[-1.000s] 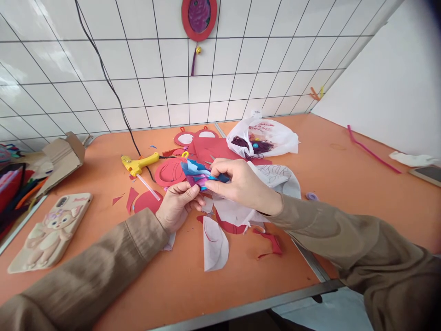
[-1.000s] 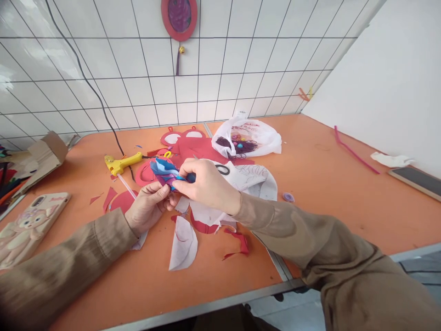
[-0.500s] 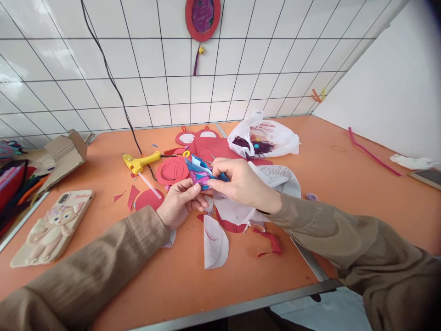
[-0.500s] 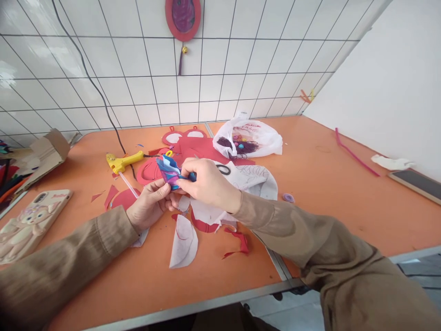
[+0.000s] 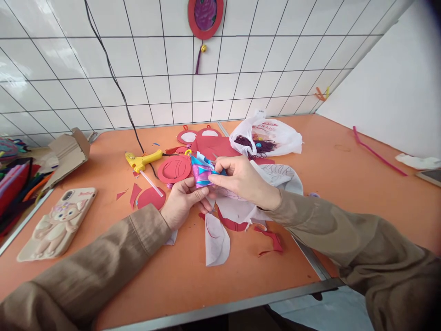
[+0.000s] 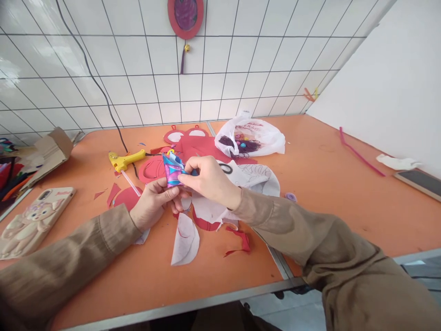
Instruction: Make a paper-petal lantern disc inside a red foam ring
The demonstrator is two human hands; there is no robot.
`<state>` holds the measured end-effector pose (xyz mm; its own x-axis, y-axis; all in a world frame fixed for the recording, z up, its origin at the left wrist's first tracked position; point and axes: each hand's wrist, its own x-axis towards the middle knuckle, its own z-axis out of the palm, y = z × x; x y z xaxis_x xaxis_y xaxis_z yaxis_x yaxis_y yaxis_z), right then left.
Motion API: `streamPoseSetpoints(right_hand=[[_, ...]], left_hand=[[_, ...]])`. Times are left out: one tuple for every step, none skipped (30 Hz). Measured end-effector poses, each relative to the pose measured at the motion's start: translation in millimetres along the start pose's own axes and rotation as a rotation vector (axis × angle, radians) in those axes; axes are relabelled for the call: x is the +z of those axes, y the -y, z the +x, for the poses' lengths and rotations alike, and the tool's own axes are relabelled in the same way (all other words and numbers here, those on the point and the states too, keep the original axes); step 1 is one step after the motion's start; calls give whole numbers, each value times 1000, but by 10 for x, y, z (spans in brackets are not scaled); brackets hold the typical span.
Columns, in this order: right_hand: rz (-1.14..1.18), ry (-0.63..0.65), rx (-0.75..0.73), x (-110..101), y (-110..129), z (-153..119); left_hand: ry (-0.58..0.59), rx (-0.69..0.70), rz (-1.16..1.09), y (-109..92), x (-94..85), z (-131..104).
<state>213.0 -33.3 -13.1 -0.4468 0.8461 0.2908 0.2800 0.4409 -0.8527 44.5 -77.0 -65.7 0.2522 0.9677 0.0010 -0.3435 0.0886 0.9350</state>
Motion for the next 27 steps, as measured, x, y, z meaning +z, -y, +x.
streamPoseSetpoints(right_hand=[[7,-2,1,10,-3,-5],[14,-2,0,19,-6,-8],[20,-2,-3,27,-9,-11],[22,-1,-8,33,-12,-13],[21,-1,-17,37,-14,-14],[18,-3,-30,40,-16,-14],[13,-8,-46,43,-17,-14],[5,-16,-64,45,-18,-15],[-8,-27,-86,47,-19,-16],[-23,-41,-110,49,-21,-17],[-40,-56,-134,51,-24,-18],[-57,-70,-156,53,-28,-19],[-72,-81,-176,55,-33,-19],[-84,-90,-195,57,-38,-19],[-94,-96,-212,58,-44,-18],[-101,-100,-228,59,-48,-17],[-107,-102,-245,59,-51,-15],[-112,-102,-261,58,-53,-13],[-117,-101,-278,56,-53,-12],[-123,-99,-294,54,-53,-11],[-131,-94,-310,51,-53,-12],[-141,-89,-325,49,-54,-15],[-151,-83,-337,48,-55,-18],[-158,-76,-347,47,-58,-21],[-164,-67,-354,48,-62,-25],[-168,-57,-359,50,-67,-28],[-171,-48,-361,52,-72,-30]], left_hand=[[-2,5,1,8,-9,1],[-2,8,-1,15,-18,3],[-2,7,-4,20,-26,5],[0,6,-10,23,-33,7],[1,4,-15,25,-37,10],[0,1,-21,25,-39,13],[-3,-1,-28,24,-39,15],[-7,-5,-37,23,-39,18],[-9,-8,-47,23,-39,20],[-11,-10,-60,24,-39,22],[-13,-12,-73,25,-39,24],[-12,-15,-85,28,-39,25],[-10,-16,-95,31,-39,25],[-7,-17,-103,32,-39,26],[-3,-20,-107,31,-39,26],[3,-23,-111,28,-40,28],[9,-25,-116,22,-41,30],[13,-26,-129,12,-42,32],[18,-26,-149,2,-45,36],[25,-27,-178,-10,-48,39],[36,-28,-210,-19,-50,43],[50,-30,-241,-26,-52,45],[65,-31,-261,-29,-52,46],[77,-31,-265,-28,-50,46],[84,-28,-254,-22,-47,45],[85,-21,-229,-13,-43,43],[80,-13,-197,-3,-37,41]])
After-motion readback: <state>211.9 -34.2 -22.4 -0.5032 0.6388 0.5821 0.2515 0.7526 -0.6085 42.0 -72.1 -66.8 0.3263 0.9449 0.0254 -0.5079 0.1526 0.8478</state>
